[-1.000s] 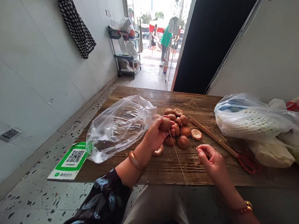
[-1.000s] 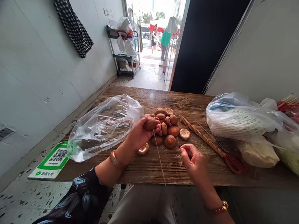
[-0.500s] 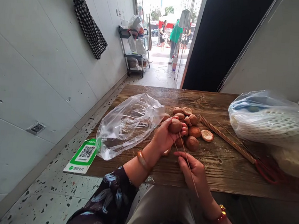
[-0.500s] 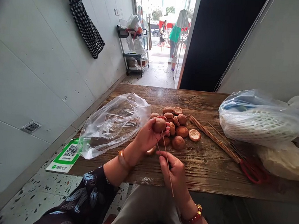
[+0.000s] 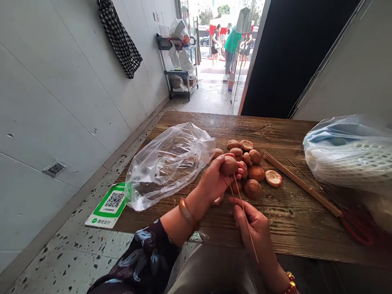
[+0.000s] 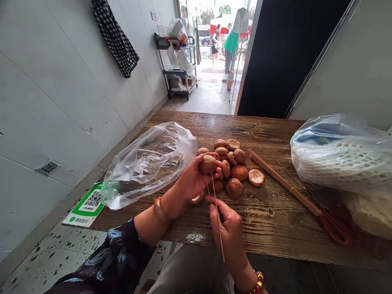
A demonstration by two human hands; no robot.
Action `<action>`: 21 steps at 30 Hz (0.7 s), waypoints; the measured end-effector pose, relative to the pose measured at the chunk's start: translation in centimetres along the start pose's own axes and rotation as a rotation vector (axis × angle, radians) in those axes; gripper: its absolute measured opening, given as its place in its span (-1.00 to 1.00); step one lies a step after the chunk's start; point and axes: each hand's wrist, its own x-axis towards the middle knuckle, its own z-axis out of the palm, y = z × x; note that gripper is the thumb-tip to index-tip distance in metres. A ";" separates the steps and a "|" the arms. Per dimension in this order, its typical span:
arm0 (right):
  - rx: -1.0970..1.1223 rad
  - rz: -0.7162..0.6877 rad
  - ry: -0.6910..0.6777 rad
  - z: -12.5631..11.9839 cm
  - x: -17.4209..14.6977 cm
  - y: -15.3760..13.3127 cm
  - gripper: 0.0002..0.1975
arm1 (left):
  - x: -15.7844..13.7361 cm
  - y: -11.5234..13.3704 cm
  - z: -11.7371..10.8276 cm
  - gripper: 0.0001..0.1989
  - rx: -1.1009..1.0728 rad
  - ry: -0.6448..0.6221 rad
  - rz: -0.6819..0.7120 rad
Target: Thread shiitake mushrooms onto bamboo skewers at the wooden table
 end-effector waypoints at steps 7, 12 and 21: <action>-0.002 -0.001 0.013 0.0 0.1 0.1 -0.60 | -0.1 0.0 0.1 -0.79 0.043 0.011 0.018; 0.030 0.041 0.000 0.1 0.3 0.4 -0.57 | -0.1 -0.2 0.1 -0.78 0.060 0.000 0.035; 0.079 0.089 0.005 0.2 0.4 0.4 -0.56 | -0.1 -0.9 0.0 -0.63 0.197 -0.027 0.168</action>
